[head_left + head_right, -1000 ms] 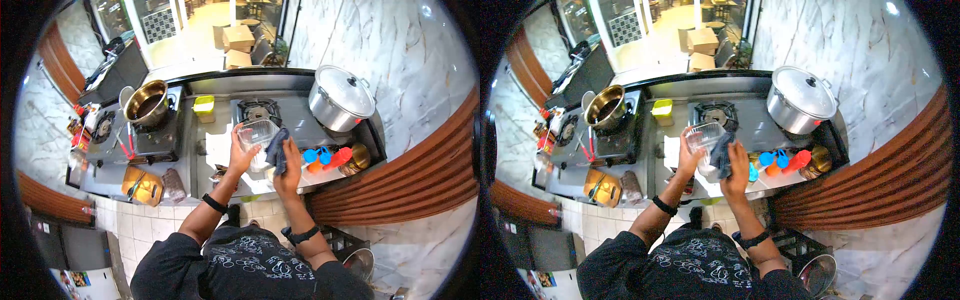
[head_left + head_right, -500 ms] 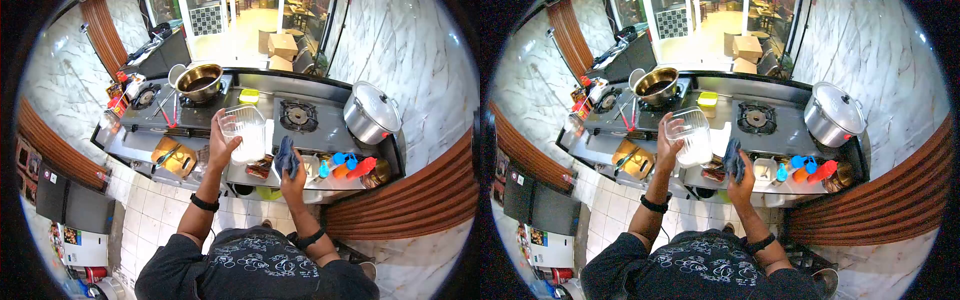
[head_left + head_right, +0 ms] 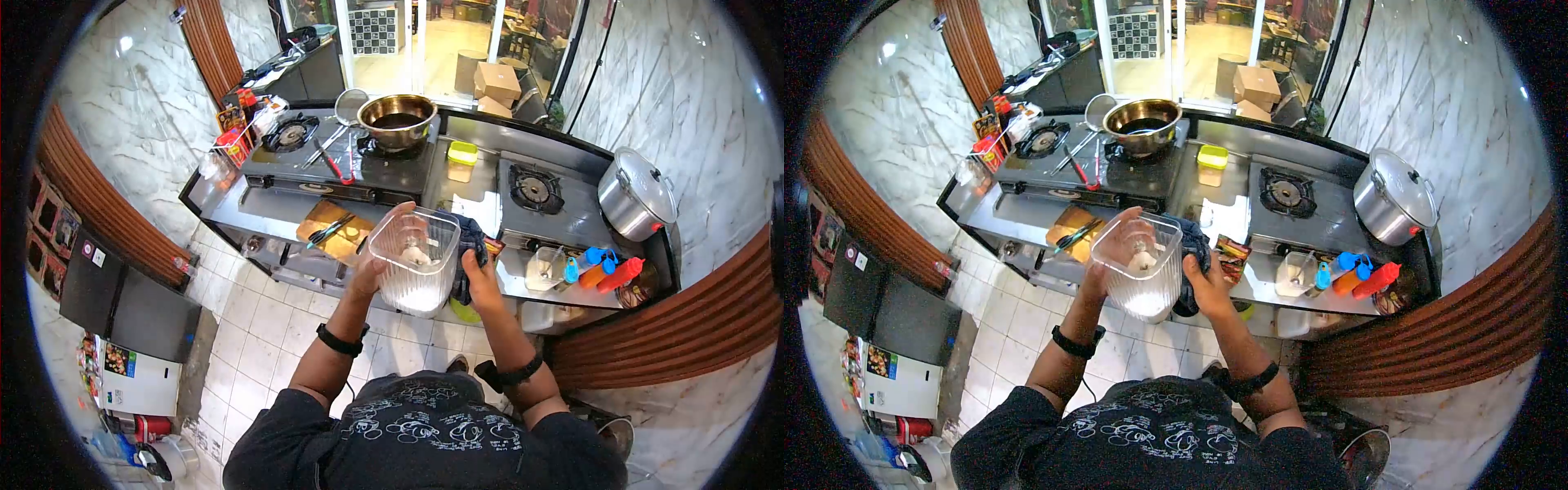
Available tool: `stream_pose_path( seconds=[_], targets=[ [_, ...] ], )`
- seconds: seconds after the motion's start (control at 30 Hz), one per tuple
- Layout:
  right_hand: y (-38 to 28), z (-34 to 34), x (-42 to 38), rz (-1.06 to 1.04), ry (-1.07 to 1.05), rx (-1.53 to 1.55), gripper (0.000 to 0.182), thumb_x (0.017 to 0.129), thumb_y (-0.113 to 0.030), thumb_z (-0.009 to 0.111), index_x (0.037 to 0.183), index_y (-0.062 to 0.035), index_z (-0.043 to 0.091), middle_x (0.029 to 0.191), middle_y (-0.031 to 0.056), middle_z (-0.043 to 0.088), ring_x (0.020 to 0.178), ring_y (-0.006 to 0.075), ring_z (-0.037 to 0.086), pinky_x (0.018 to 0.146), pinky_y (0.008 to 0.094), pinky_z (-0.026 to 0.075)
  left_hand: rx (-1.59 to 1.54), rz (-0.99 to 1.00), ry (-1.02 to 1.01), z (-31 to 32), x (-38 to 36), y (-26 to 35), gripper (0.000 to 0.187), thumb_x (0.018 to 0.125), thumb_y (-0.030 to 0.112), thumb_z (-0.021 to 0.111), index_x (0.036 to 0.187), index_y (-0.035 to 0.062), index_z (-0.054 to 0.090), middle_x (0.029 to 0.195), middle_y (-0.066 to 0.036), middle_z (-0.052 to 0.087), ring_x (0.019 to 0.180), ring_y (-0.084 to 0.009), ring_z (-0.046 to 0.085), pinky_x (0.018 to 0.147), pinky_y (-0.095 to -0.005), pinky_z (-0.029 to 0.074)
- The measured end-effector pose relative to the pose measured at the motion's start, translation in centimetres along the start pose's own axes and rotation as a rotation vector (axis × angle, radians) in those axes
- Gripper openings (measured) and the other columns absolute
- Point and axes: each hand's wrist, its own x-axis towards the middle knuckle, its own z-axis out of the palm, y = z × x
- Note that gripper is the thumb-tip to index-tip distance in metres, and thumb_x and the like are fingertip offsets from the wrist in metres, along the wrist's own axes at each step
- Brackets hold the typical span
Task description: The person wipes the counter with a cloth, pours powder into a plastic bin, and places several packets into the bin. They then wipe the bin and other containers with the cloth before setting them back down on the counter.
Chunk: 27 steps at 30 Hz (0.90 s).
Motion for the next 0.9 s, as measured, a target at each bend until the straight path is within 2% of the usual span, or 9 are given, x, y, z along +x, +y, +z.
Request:
stream_pose_path(
  seconds=[0.13, 0.23, 0.33, 0.37, 0.5, 0.73, 0.8, 0.87, 0.9],
  targets=[
    [1.1, 3.0, -1.0, -0.009, 0.070, -0.121, 0.041, 0.092, -0.021, 0.062, 0.126, -0.0025, 0.048, 0.111, 0.0010, 0.055, 0.100, 0.0116, 0.052, 0.090, 0.0275, 0.042, 0.163, -0.046, 0.184, -1.4, -2.4, 1.3, 0.075, 0.085, 0.045, 0.066, 0.139, 0.0000, 0.038, 0.124, -0.011, 0.054, 0.109, -0.0167, 0.053, 0.091, -0.0301, 0.045],
    [0.5, 5.8, -2.0, -0.215, 0.131, -0.183, 0.062, 0.086, -0.020, 0.069, 0.136, 0.0022, 0.038, 0.123, 0.0121, 0.055, 0.113, 0.0209, 0.052, 0.101, 0.0333, 0.038, 0.401, -0.245, 0.368, -2.9, -4.2, 1.5, 0.050, 0.101, 0.030, 0.045, 0.140, -0.0004, 0.038, 0.122, -0.012, 0.054, 0.108, -0.0170, 0.053, 0.090, -0.0305, 0.044],
    [1.8, 7.0, -1.6, -0.383, 0.121, -0.417, 0.066, 0.084, -0.021, 0.071, 0.136, 0.0024, 0.038, 0.124, 0.0134, 0.055, 0.115, 0.0217, 0.052, 0.101, 0.0335, 0.038, 0.464, -0.041, 0.429, -2.5, -5.5, 0.8, 0.064, 0.097, 0.037, 0.051, 0.144, -0.0007, 0.028, 0.123, -0.013, 0.051, 0.108, -0.0218, 0.053, 0.090, -0.0339, 0.045],
    [1.7, 7.5, -1.6, -0.372, 0.104, -0.420, 0.069, 0.084, -0.022, 0.071, 0.137, 0.0030, 0.036, 0.129, 0.0161, 0.052, 0.119, 0.0222, 0.049, 0.103, 0.0347, 0.036, 0.602, 0.086, 0.355, -2.6, -6.0, 1.0, 0.094, 0.083, 0.044, 0.069, 0.147, 0.0015, 0.014, 0.124, -0.016, 0.047, 0.109, -0.0266, 0.052, 0.092, -0.0379, 0.045],
    [-1.1, 9.6, -2.3, -0.253, -0.015, -0.375, 0.067, 0.087, -0.025, 0.067, 0.139, 0.0041, 0.035, 0.133, 0.0174, 0.048, 0.125, 0.0228, 0.045, 0.106, 0.0356, 0.032, 0.776, -0.068, 0.371, -1.3, -6.6, 3.8, 0.128, 0.056, 0.043, 0.085, 0.149, 0.0090, 0.004, 0.123, -0.018, 0.044, 0.114, -0.0288, 0.049, 0.095, -0.0418, 0.043],
    [2.2, 7.0, -0.3, -0.081, -0.170, -0.224, 0.061, 0.094, -0.038, 0.056, 0.135, 0.0035, 0.040, 0.133, 0.0158, 0.048, 0.123, 0.0225, 0.044, 0.105, 0.0354, 0.032, 0.300, -0.118, 0.031, -2.7, -6.8, 6.3, 0.126, 0.055, 0.040, 0.085, 0.150, 0.0140, 0.006, 0.122, -0.014, 0.047, 0.114, -0.0272, 0.049, 0.097, -0.0411, 0.042],
    [1.0, 7.4, -1.2, 0.029, 0.025, -0.284, 0.060, 0.094, -0.040, 0.056, 0.132, 0.0042, 0.043, 0.128, 0.0138, 0.051, 0.115, 0.0220, 0.047, 0.102, 0.0355, 0.035, 0.198, -0.142, -0.018, -2.8, -6.6, 6.4, 0.122, 0.059, 0.043, 0.083, 0.150, 0.0124, 0.008, 0.124, -0.013, 0.047, 0.116, -0.0265, 0.048, 0.098, -0.0408, 0.042],
    [2.0, 7.3, -0.8, -0.135, 0.004, -0.292, 0.061, 0.093, -0.041, 0.057, 0.131, 0.0039, 0.044, 0.124, 0.0129, 0.054, 0.111, 0.0219, 0.050, 0.099, 0.0356, 0.037, 0.128, -0.141, 0.050, -2.8, -6.7, 6.4, 0.112, 0.063, 0.046, 0.081, 0.147, 0.0065, 0.019, 0.126, -0.012, 0.048, 0.118, -0.0242, 0.048, 0.098, -0.0393, 0.042],
    [1.6, 7.3, -0.9, -0.153, -0.014, -0.235, 0.060, 0.092, -0.040, 0.059, 0.131, 0.0035, 0.043, 0.123, 0.0129, 0.055, 0.112, 0.0230, 0.051, 0.099, 0.0351, 0.038, 0.177, -0.039, 0.007, -4.9, -7.2, 4.3, 0.084, 0.080, 0.038, 0.070, 0.143, 0.0006, 0.028, 0.131, -0.013, 0.048, 0.121, -0.0223, 0.046, 0.100, -0.0355, 0.040]
  ],
)
